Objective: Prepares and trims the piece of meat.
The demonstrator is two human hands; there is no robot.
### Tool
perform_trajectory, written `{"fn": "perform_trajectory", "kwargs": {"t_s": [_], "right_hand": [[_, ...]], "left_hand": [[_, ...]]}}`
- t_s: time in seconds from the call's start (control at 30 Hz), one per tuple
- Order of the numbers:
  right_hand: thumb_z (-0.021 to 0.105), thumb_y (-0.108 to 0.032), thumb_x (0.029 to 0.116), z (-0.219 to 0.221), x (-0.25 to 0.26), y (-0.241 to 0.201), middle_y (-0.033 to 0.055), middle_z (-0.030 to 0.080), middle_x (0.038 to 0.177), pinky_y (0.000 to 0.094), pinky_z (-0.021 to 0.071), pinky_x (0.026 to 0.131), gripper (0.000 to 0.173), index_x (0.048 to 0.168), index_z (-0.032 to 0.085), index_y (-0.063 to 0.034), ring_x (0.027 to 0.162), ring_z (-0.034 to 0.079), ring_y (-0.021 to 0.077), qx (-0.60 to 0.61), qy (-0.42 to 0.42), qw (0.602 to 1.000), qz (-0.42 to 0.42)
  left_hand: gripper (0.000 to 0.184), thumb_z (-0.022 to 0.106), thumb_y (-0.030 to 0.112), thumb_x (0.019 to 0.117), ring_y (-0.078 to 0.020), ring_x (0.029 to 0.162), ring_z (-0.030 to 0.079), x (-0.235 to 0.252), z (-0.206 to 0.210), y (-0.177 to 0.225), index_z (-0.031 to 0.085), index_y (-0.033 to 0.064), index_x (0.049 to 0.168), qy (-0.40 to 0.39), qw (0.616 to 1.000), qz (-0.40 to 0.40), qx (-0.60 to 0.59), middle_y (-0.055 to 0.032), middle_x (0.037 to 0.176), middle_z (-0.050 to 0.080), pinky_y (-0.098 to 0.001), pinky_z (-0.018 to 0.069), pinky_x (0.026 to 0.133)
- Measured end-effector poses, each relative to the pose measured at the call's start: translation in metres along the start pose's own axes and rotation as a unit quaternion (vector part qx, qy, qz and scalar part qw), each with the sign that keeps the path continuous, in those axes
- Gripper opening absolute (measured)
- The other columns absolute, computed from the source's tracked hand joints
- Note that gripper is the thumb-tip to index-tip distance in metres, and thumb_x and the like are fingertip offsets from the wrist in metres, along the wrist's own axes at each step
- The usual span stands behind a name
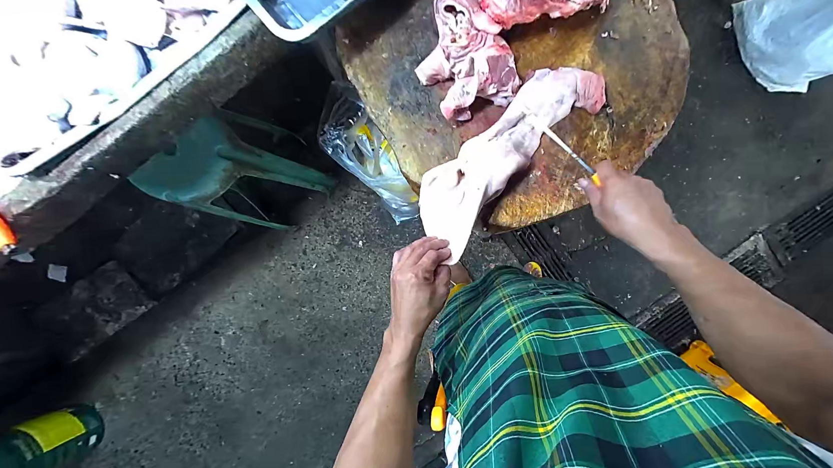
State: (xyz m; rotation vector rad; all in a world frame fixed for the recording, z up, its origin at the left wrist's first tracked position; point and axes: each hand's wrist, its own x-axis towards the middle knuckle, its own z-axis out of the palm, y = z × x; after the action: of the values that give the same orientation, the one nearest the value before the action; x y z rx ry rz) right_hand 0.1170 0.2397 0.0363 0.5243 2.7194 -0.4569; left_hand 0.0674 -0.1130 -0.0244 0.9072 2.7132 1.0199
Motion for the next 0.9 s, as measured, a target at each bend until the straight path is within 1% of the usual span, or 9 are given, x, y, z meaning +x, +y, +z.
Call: {"fn": "perform_trajectory", "kwargs": {"t_s": [0.1, 0.2, 0.3, 0.4, 0.47, 0.67, 0.77, 0.83, 0.9], "right_hand": [[0.044, -0.042, 0.1102, -0.006, -0.004, -0.005, 0.0239, 0.069, 0.103, 0.0671, 0.0555, 0.071, 0.044, 0.134, 0.056, -0.0066, 0.088, 0.070, 0.0472, 0.023, 0.005, 1.000, -0.009], [0.046, -0.040, 0.1094, -0.001, -0.007, -0.025, 0.0180, 0.070, 0.114, 0.0614, 0.0589, 0.074, 0.043, 0.136, 0.059, -0.0098, 0.090, 0.072, 0.0412, -0.030, -0.022, 0.992, -0.123], [0.048, -0.040, 0.1084, -0.004, -0.006, -0.036, 0.0123, 0.069, 0.102, 0.0553, 0.0586, 0.068, 0.032, 0.122, 0.064, -0.0148, 0.083, 0.071, 0.0355, -0.098, -0.042, 0.973, -0.203], [0.047, -0.037, 0.1093, -0.024, -0.001, -0.022, 0.0207, 0.068, 0.101, 0.0632, 0.0571, 0.064, 0.034, 0.121, 0.062, -0.0091, 0.082, 0.070, 0.0448, -0.107, -0.038, 0.989, -0.100], [0.047, -0.040, 0.1090, -0.038, 0.004, -0.007, 0.0247, 0.069, 0.107, 0.0682, 0.0555, 0.068, 0.040, 0.126, 0.062, -0.0064, 0.088, 0.069, 0.0499, -0.098, -0.030, 0.993, -0.051], [0.055, -0.030, 0.1064, -0.057, 0.000, -0.023, 0.0156, 0.068, 0.094, 0.0555, 0.0571, 0.062, 0.025, 0.121, 0.065, -0.0132, 0.080, 0.070, 0.0386, -0.197, -0.047, 0.957, -0.206], [0.049, -0.035, 0.1084, -0.066, 0.008, -0.032, 0.0212, 0.068, 0.098, 0.0606, 0.0555, 0.064, 0.028, 0.114, 0.062, -0.0101, 0.082, 0.070, 0.0447, -0.210, -0.047, 0.971, -0.106], [0.042, -0.041, 0.1106, -0.067, 0.009, -0.034, 0.0271, 0.067, 0.103, 0.0664, 0.0554, 0.069, 0.043, 0.122, 0.057, -0.0019, 0.088, 0.069, 0.0508, -0.168, -0.024, 0.985, -0.034], [0.042, -0.045, 0.1102, -0.063, 0.011, -0.026, 0.0286, 0.069, 0.100, 0.0703, 0.0538, 0.073, 0.049, 0.133, 0.055, -0.0035, 0.092, 0.069, 0.0529, -0.091, -0.009, 0.996, 0.001]], "left_hand": [[0.042, 0.061, 0.034, 0.0892, -0.0278, 0.123, 0.060, 0.015, -0.006, 0.017, 0.070, 0.0090, 0.121, -0.055, 0.993, -0.103, 0.017, -0.0078, 0.121, 0.071, -0.0541, 0.0430, 0.108], [0.060, 0.066, 0.053, 0.0945, -0.0319, 0.116, 0.064, 0.050, 0.008, 0.039, 0.066, 0.0058, 0.131, -0.024, 0.990, -0.132, 0.034, -0.0137, 0.118, 0.070, -0.0546, 0.0483, 0.103], [0.026, 0.063, 0.027, 0.0995, -0.0289, 0.097, 0.070, 0.070, 0.031, 0.042, 0.071, 0.0047, 0.110, 0.025, 0.992, -0.112, 0.048, -0.0118, 0.098, 0.072, -0.0488, 0.0569, 0.088], [0.023, 0.058, 0.015, 0.0991, -0.0283, 0.101, 0.069, 0.066, 0.036, 0.043, 0.075, 0.0102, 0.114, 0.058, 0.994, -0.058, 0.078, -0.0104, 0.106, 0.073, -0.0461, 0.0565, 0.089], [0.022, 0.058, 0.016, 0.0995, -0.0283, 0.101, 0.067, 0.061, 0.037, 0.046, 0.076, 0.0132, 0.113, 0.069, 0.992, -0.032, 0.101, -0.0092, 0.106, 0.073, -0.0455, 0.0551, 0.088], [0.025, 0.055, 0.014, 0.1008, -0.0263, 0.099, 0.065, 0.060, 0.044, 0.047, 0.076, 0.0150, 0.114, 0.064, 0.991, 0.018, 0.113, -0.0076, 0.105, 0.071, -0.0430, 0.0524, 0.086], [0.025, 0.056, 0.013, 0.1002, -0.0269, 0.099, 0.065, 0.062, 0.039, 0.044, 0.076, 0.0146, 0.115, 0.058, 0.992, 0.028, 0.111, -0.0077, 0.105, 0.071, -0.0438, 0.0529, 0.087], [0.023, 0.058, 0.019, 0.0996, -0.0269, 0.104, 0.065, 0.064, 0.030, 0.041, 0.077, 0.0164, 0.112, 0.033, 0.995, 0.029, 0.091, -0.0066, 0.108, 0.071, -0.0462, 0.0507, 0.092], [0.029, 0.060, 0.039, 0.0989, -0.0277, 0.123, 0.058, 0.070, 0.010, 0.037, 0.078, 0.0186, 0.110, -0.017, 0.999, -0.030, 0.031, -0.0066, 0.125, 0.068, -0.0532, 0.0430, 0.108]]}}
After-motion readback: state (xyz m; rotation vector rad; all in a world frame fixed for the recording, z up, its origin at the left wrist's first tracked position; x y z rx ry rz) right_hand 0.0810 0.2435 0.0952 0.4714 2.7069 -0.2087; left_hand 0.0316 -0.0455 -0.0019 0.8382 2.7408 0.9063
